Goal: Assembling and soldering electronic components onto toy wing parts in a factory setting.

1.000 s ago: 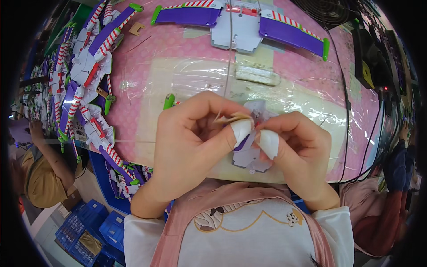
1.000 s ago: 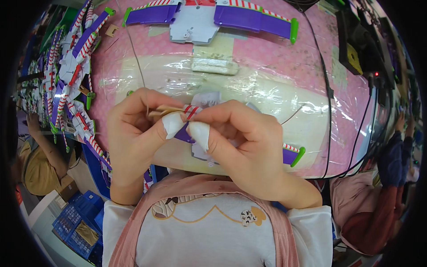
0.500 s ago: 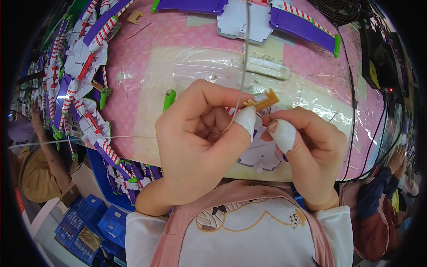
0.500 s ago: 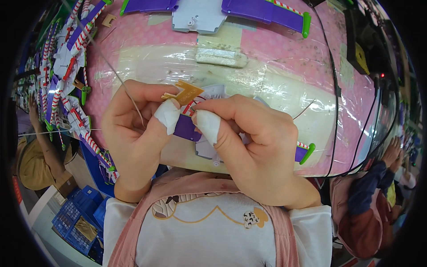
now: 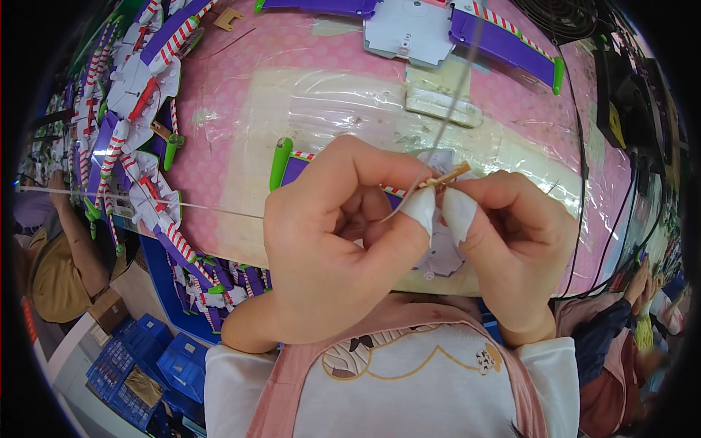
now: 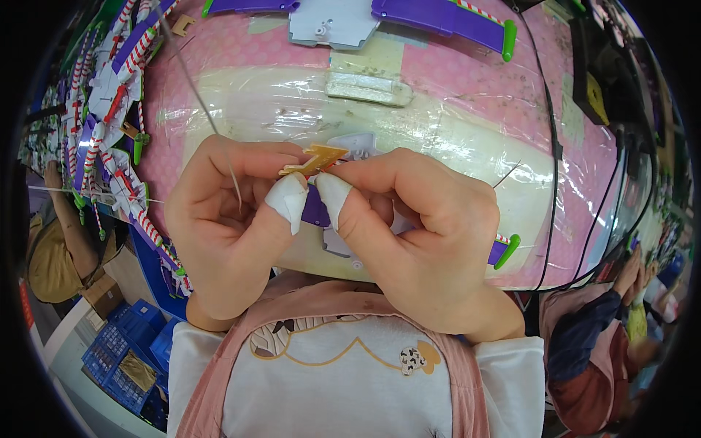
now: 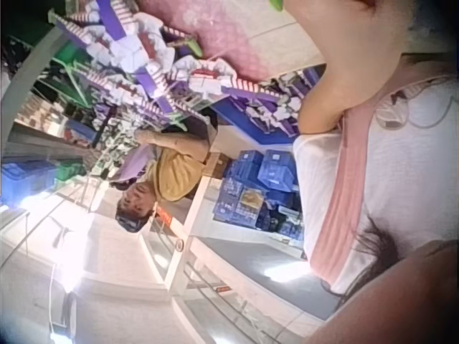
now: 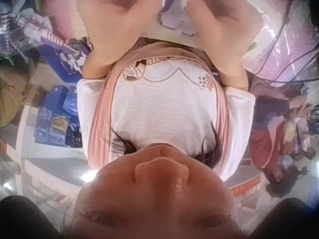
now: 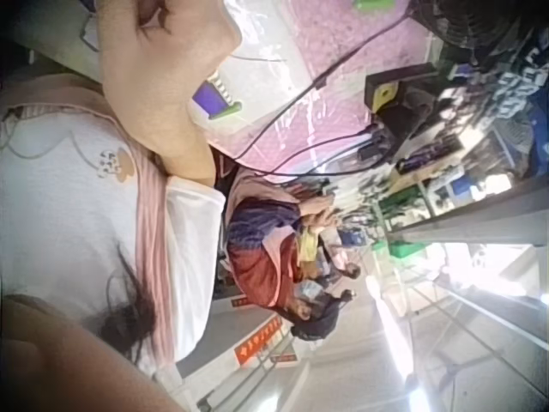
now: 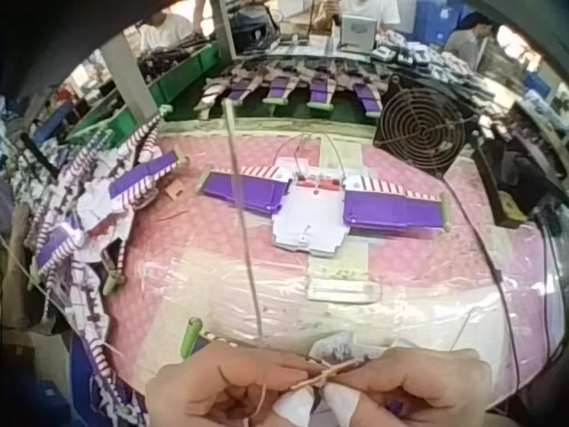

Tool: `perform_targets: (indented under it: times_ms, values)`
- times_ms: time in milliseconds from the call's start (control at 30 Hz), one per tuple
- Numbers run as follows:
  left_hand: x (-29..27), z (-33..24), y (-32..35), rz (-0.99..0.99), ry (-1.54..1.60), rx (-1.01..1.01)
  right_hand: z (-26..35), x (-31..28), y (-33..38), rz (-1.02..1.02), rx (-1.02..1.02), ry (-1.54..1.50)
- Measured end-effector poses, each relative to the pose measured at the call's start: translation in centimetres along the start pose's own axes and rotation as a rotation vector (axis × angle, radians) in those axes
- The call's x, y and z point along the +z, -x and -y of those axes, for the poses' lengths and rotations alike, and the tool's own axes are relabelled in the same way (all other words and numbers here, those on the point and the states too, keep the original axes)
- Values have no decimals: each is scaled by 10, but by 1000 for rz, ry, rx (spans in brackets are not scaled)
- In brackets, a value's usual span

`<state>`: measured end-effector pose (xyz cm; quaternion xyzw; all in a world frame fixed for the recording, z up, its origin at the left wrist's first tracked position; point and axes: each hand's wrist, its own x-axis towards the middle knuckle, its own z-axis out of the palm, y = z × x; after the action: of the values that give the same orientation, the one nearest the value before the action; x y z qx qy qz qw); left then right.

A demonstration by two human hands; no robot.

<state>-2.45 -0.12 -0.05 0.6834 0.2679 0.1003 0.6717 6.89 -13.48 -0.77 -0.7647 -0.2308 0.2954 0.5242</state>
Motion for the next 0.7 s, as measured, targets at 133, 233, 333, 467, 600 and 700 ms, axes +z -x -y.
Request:
perform_targets:
  times_ms: [133, 233, 333, 467, 600, 700]
  values:
    - [-1, -1, 1, 6, -70, 35, 2, 0, 0, 4, 14, -24]
    - [0, -1, 2, -1, -84, 37, 3, 0, 1, 16, 14, -13]
    - [-1, -3, 1, 1, -96, 27, 3, 0, 0, 25, -20, -6]
    - [-4, -3, 0, 16, -70, -12, 1, -1, 1, 31, -31, -10]
    - [-5, -1, -3, 29, 36, -22, 1, -1, 1, 29, -14, -30]
    - [-5, 0, -3, 33, 95, -19, 1, -1, 1, 33, 3, -76]
